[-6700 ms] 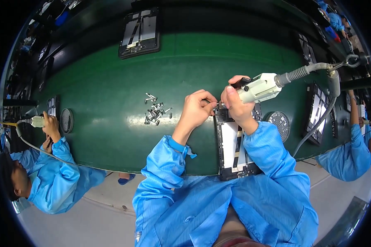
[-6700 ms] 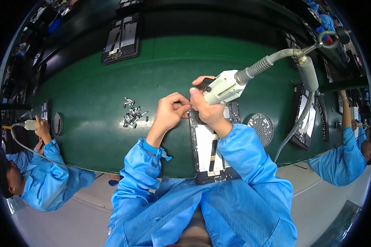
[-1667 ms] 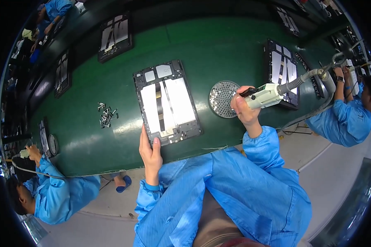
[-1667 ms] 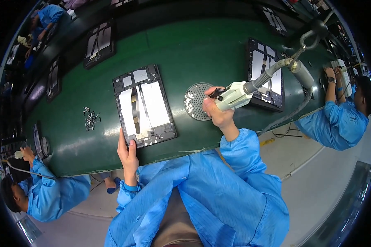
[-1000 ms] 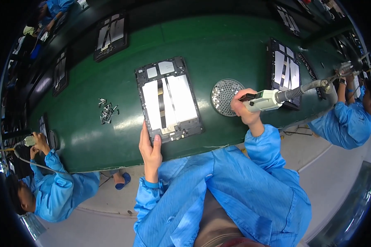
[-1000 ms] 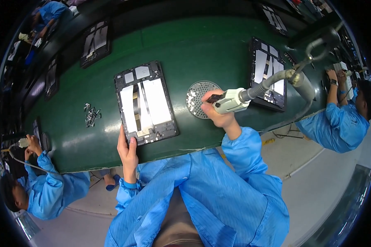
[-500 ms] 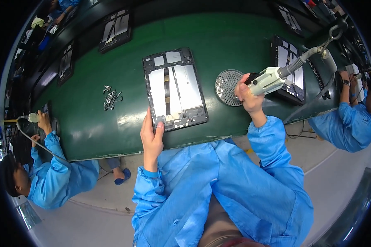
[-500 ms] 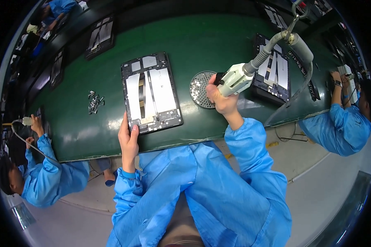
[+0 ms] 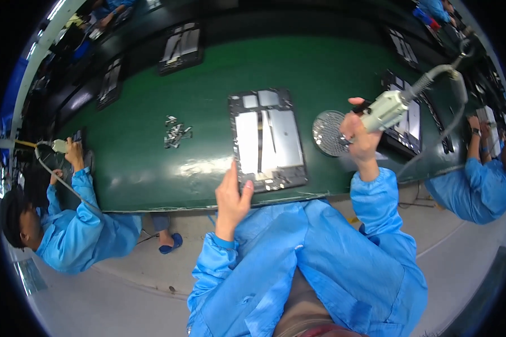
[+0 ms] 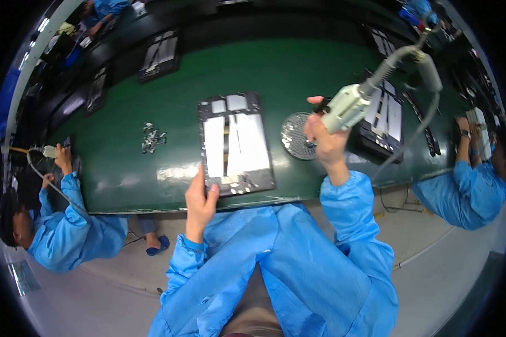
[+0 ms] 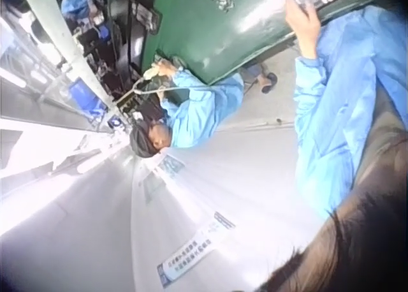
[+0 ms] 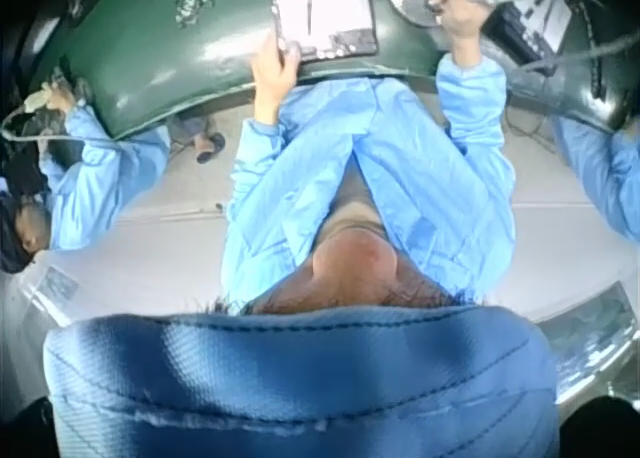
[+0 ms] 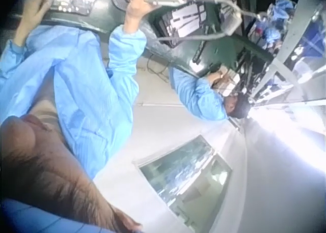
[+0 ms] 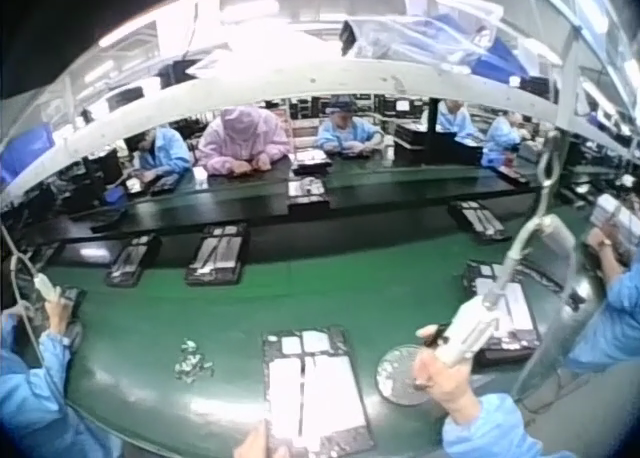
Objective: The person assembles tablet devices on a production line by taking frames from the conveyor, inserting small components into them by hand, and securing them with an electric screwdriver before placing them back onto the conveyor.
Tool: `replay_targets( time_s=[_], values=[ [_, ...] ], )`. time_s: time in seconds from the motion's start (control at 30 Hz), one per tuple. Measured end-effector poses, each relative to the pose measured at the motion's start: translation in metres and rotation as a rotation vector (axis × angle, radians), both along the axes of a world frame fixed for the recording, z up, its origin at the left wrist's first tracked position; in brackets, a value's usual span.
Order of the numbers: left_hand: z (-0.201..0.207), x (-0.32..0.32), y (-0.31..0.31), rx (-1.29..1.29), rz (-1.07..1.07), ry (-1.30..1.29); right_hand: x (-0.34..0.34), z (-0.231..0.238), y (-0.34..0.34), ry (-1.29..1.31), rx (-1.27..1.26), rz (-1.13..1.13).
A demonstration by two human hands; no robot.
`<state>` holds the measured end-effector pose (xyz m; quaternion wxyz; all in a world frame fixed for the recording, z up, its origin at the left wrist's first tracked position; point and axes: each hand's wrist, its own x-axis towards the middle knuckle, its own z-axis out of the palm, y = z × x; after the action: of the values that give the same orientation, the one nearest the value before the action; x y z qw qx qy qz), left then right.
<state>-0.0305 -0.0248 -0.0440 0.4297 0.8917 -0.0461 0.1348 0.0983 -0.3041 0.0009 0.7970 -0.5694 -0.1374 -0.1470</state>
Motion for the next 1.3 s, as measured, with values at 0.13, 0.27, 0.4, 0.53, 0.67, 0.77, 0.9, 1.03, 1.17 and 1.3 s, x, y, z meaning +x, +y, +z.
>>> replay_targets(
  time_s=[0.13,0.27,0.4,0.53,0.67,0.77,0.9,1.03,1.17,1.3],
  values=[
    [0.007,0.010,-0.001,0.158,-0.029,0.056,0.020,0.020,0.017,-0.016,0.066,0.100],
    [0.016,0.031,0.028,0.116,0.115,0.130,0.026,0.030,0.052,0.015,0.197,0.207],
    [0.017,0.069,0.074,0.156,0.372,0.077,0.035,0.029,0.088,0.040,0.255,0.259],
    [0.005,0.102,0.110,0.400,0.428,-0.124,0.040,0.029,0.104,0.028,0.184,0.283],
    [-0.003,0.113,0.119,0.376,0.329,-0.111,0.042,0.029,0.107,0.026,0.194,0.291],
    [0.013,0.112,0.102,0.201,0.330,-0.086,0.043,0.029,0.105,0.056,0.228,0.275],
    [0.020,0.112,0.074,-0.676,0.196,0.172,0.044,0.030,0.104,0.033,0.263,0.284],
    [0.026,0.129,0.058,-0.860,0.082,0.265,0.043,0.032,0.104,0.026,0.283,0.318],
    [0.020,0.153,0.043,-0.746,0.100,0.295,0.044,0.031,0.108,0.030,0.242,0.321],
    [0.014,0.181,0.046,-0.466,0.057,0.345,0.050,0.028,0.109,0.028,0.229,0.296]
  ],
)
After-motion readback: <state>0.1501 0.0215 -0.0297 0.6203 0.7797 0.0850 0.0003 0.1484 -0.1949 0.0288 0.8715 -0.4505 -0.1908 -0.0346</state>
